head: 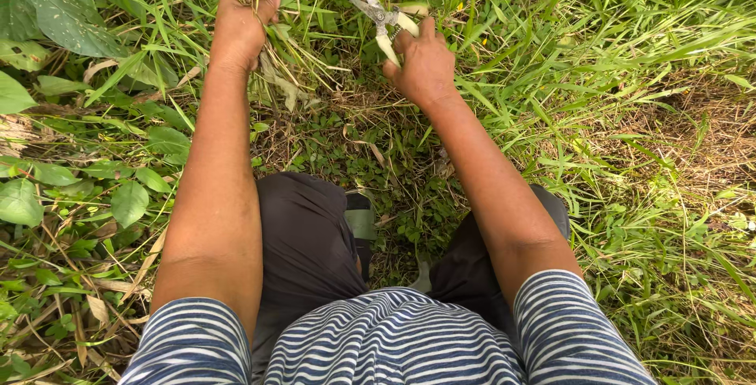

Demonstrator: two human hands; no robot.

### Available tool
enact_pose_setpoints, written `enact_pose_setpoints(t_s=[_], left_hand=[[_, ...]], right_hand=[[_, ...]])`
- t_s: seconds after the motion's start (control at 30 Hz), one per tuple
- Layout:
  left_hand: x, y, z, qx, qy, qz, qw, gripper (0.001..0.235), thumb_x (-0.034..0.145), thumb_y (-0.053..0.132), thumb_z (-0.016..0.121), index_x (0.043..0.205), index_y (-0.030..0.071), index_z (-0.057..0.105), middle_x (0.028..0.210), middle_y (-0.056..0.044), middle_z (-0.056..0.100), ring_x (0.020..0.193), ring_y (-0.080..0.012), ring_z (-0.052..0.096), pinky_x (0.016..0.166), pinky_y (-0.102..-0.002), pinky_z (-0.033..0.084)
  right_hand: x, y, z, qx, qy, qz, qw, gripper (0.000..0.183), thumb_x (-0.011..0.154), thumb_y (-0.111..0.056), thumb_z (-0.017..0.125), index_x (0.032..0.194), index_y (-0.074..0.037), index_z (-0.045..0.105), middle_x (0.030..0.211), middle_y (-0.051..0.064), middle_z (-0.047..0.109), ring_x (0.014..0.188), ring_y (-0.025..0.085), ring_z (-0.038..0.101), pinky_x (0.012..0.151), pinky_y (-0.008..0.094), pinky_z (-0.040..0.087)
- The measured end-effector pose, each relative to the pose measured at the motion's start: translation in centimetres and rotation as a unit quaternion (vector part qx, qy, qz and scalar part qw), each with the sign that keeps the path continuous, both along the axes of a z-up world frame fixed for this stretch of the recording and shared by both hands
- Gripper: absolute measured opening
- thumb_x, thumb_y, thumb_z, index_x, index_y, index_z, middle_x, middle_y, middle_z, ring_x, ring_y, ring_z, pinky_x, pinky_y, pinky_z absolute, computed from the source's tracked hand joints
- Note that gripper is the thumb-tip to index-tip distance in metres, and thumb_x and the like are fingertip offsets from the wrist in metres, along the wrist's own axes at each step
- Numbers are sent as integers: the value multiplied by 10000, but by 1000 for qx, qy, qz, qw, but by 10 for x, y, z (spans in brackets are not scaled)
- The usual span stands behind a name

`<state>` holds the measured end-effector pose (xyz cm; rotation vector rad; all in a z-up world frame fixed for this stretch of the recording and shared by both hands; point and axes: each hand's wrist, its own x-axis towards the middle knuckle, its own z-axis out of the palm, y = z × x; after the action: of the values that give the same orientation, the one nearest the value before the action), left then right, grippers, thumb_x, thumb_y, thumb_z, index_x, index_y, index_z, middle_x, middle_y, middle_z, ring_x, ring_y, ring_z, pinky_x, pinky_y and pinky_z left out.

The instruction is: The person sits cross-legged on the ground and uses shears to cut grass and weeds. They gather bunches of vegetation with one hand and snip the stems with the shears in the other hand, repeating this process across the area.

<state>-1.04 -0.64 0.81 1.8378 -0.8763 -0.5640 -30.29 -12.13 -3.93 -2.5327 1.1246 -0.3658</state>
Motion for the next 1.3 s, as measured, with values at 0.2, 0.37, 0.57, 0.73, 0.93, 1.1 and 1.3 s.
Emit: enact_pose_setpoints(t_s=[0.2, 0.37, 0.57, 0.73, 0.93, 1.1, 1.3], left_hand=[[-23, -5, 24, 80, 44, 39, 995, 535, 907, 421, 803, 1210, 43, 575, 922, -59, 717, 876, -211, 644, 859, -399, 503], [-58, -18, 27, 191, -8, -5, 982, 617, 902, 490, 768, 1260, 26, 575, 1079, -114, 740, 1021, -257, 720, 964, -441, 528], [-79, -30, 8, 166, -82, -107, 977, 588, 895, 484, 769, 1264, 37, 670, 1171, -153, 747, 1076, -284, 712, 1012, -436, 529], [-63, -30, 0, 148, -18, -55, 987, 592, 889, 468, 787, 1251, 32, 617, 1138, -139, 741, 1094, -284, 703, 1002, -435, 523], [-25, -29, -6, 32, 30, 0, 999, 584, 947, 438, 848, 1280, 4, 644, 1052, -106, 763, 1049, -254, 727, 952, -436, 564], [9, -8, -3, -64, 133, 132, 980, 642, 912, 360, 792, 1357, 40, 457, 859, -42, 730, 530, -170, 562, 362, -342, 310], [11, -6, 1, -90, 161, 149, 972, 601, 918, 279, 800, 1359, 23, 483, 840, -15, 701, 442, -109, 409, 315, -294, 194]], right_hand=[[4, 0, 0, -25, 43, 17, 999, 424, 767, -402, 846, 1078, -142, 720, 1178, 155, 493, 1082, 363, 588, 881, 560, 511], [18, 7, -10, -61, 30, 41, 997, 436, 763, -399, 832, 1108, -153, 729, 1161, 153, 502, 1109, 369, 564, 885, 568, 506], [36, 11, -40, -76, 34, 72, 994, 376, 859, -379, 758, 1129, -120, 716, 1273, 242, 528, 982, 379, 657, 762, 512, 580], [32, 9, -58, -35, 69, 112, 991, 389, 996, -389, 648, 1262, -106, 662, 1220, 267, 584, 746, 330, 720, 608, 448, 616], [14, 14, -34, 21, 182, 145, 972, 370, 1074, -375, 553, 1361, -151, 619, 1231, 231, 569, 858, 315, 711, 706, 458, 618], [-10, 18, 2, 61, 225, 172, 957, 360, 930, -397, 666, 1260, -263, 718, 1377, 163, 473, 1254, 328, 544, 1059, 539, 469], [-12, 30, 22, 83, 201, 229, 949, 410, 854, -450, 727, 1223, -269, 737, 1415, 169, 424, 1318, 381, 452, 1150, 573, 280]])
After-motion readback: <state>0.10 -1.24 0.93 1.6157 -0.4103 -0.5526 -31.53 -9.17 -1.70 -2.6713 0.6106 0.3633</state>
